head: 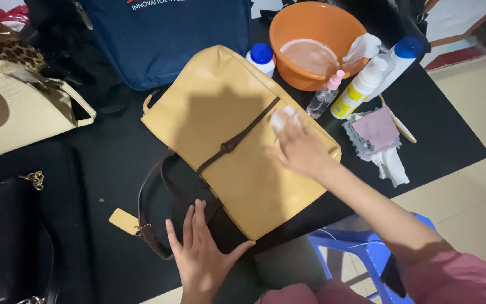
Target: Cleaning the surface of a tan leather bag using a cloth and cleaning solution from a spray bottle.
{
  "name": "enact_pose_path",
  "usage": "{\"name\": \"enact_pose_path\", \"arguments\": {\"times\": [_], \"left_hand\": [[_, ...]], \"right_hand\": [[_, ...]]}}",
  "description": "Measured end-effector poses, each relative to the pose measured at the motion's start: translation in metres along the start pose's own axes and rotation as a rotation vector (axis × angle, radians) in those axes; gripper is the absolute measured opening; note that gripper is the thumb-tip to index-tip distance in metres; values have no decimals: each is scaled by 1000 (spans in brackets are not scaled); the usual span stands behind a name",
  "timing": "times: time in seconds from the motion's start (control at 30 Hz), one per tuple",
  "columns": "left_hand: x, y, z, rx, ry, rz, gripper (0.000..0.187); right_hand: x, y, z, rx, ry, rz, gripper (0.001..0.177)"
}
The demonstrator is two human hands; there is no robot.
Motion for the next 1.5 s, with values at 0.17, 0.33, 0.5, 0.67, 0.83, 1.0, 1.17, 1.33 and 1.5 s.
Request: {"name": "enact_pose_path", "arguments": {"times": [0.17,0.33,0.5,0.67,0.83,1.0,1.17,1.33,1.5], "left_hand": [[5,0,1,-3,-35,-26,141],[0,1,0,15,10,-22,137],[-2,2,-1,24,44,26,136],[-4,1,-1,40,40,47,136],[1,-2,2,-3,20,134,135],[-1,-4,1,-47,33,222,141],[6,-3,3,-4,-38,76,135],[9,-5,6,6,24,149,138],[3,-4,6,56,62,233,119]], "right_hand": [[9,13,-50,469,-233,-123,95],[18,-25,-67,701,-295,-115,100],[-38,-99,-55,607,-526,-531,91],[-21,-159,-39,466,-223,-233,105],[-56,-172,-20,303,-311,-534,94],[-71,-168,-11,-214,-86,-720,59],[-50,-157,-33,-40,-137,-371,73],[-64,-174,-14,-89,-156,-617,79],[-100,-174,40,-287,-120,-780,65]]}}
Point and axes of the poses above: each hand's wrist, its own z-axis away from the middle knuckle, its own x-axis out of the palm, y = z × x, the point moved 6 cm from there along -z, towards the middle knuckle, and after that the axes turned 1 degree about z, right-handed, at the moved point
